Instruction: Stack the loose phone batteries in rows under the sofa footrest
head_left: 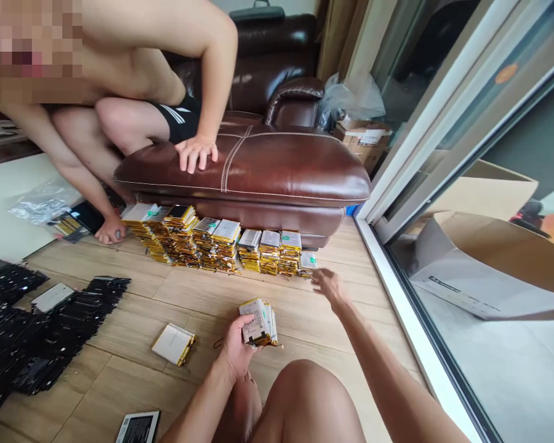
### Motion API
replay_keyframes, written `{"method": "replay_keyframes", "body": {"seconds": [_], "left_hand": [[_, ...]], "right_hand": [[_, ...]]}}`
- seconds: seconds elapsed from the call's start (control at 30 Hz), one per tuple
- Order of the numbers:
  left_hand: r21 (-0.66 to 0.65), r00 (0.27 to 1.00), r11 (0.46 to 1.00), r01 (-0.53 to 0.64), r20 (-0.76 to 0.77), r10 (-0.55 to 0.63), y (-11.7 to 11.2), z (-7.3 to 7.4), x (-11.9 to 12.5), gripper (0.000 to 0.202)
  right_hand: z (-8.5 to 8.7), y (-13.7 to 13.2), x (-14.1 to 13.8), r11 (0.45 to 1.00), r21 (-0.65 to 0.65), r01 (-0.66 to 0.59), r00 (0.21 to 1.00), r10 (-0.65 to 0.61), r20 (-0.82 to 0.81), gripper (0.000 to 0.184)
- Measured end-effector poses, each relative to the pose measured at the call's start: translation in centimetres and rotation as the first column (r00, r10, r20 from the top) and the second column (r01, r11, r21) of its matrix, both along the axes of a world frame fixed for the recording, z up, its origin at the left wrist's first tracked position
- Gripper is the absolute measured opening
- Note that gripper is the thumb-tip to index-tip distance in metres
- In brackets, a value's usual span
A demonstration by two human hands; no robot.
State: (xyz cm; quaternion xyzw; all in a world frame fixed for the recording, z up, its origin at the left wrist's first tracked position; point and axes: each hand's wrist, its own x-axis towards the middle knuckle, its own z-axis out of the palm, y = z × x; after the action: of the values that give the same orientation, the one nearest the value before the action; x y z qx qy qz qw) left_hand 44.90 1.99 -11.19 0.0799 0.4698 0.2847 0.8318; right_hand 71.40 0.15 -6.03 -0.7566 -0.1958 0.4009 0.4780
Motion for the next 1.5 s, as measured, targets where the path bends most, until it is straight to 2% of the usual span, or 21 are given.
{"method": "replay_keyframes", "body": {"seconds": [0.07,0.1,0.17,0.2,0.3,0.4,0.5,0.6,0.67,0.8,0.87,0.97,1.1,1.17,1.27,1.5], "left_hand": [[0.024,0.999,1.0,-0.002,0.032,0.001,0.5,0.9,-0.2,0.02],[0.047,0.999,0.999,0.007,0.041,-0.009,0.7,1.5,-0.3,0.023],[0.109,0.998,0.994,0.021,0.055,-0.027,1.3,3.0,-0.3,0.03],[0.13,0.997,0.991,0.019,0.068,-0.028,1.5,3.9,-0.4,0.031],[0.127,0.981,0.99,-0.059,0.192,0.034,1.7,6.1,-0.7,0.028],[0.083,0.939,0.982,-0.172,0.315,0.138,1.4,7.2,-1.6,0.031],[0.055,0.921,0.975,-0.217,0.344,0.185,1.1,7.3,-3.0,0.041],[0.047,0.911,0.96,-0.274,0.331,0.244,1.2,7.1,-4.3,0.046],[0.06,0.898,0.947,-0.316,0.342,0.278,1.6,6.9,-5.3,0.048],[0.102,0.91,0.944,-0.313,0.316,0.267,2.7,6.7,-7.1,0.049],[0.124,0.932,0.949,-0.29,0.263,0.251,3.3,6.5,-7.8,0.049],[0.138,0.945,0.947,-0.289,0.2,0.26,3.9,6.0,-8.4,0.047],[0.136,0.945,0.94,-0.312,0.146,0.292,4.6,6.1,-8.6,0.041],[0.128,0.949,0.944,-0.304,0.129,0.288,4.9,6.6,-8.7,0.036],[0.107,0.955,0.953,-0.284,0.119,0.272,5.4,7.3,-9.2,0.031],[0.099,0.963,0.961,-0.258,0.105,0.248,6.4,7.5,-10.0,0.034]], "right_hand": [[0.3,-1.7,-3.3,0.974,-0.025,-0.227,0.963,0.221,-0.155,0.04],[0.4,-2.3,-4.9,0.928,0.009,-0.373,0.903,0.365,-0.228,0.045],[0.9,-2.7,-7.9,0.828,0.117,-0.549,0.793,0.56,-0.239,0.054],[1.3,-2.5,-9.0,0.805,0.157,-0.571,0.783,0.592,-0.19,0.057],[2.8,-1.2,-11.0,0.831,0.212,-0.514,0.844,0.534,-0.048,0.06],[4.3,0.1,-11.8,0.822,0.268,-0.502,0.841,0.537,-0.07,0.056],[5.2,0.7,-12.6,0.845,0.297,-0.444,0.857,0.498,-0.135,0.052],[5.5,1.1,-13.4,0.892,0.268,-0.365,0.897,0.413,-0.155,0.046],[5.7,1.5,-13.6,0.904,0.264,-0.336,0.907,0.386,-0.167,0.04],[6.7,3.4,-13.0,0.923,0.242,-0.299,0.897,0.358,-0.259,0.028],[7.9,5.4,-12.7,0.949,0.208,-0.236,0.909,0.292,-0.298,0.021],[10.0,9.8,-12.5,0.97,0.198,-0.143,0.938,0.197,-0.286,0.009],[12.1,16.5,-13.0,0.975,0.196,-0.102,0.958,0.149,-0.246,0.007],[12.5,19.1,-13.6,0.979,0.182,-0.092,0.963,0.134,-0.232,0.008],[12.2,21.3,-14.5,0.982,0.163,-0.097,0.97,0.13,-0.205,0.011],[10.6,22.5,-15.4,0.986,0.114,-0.124,0.99,0.13,-0.046,0.009]]}}
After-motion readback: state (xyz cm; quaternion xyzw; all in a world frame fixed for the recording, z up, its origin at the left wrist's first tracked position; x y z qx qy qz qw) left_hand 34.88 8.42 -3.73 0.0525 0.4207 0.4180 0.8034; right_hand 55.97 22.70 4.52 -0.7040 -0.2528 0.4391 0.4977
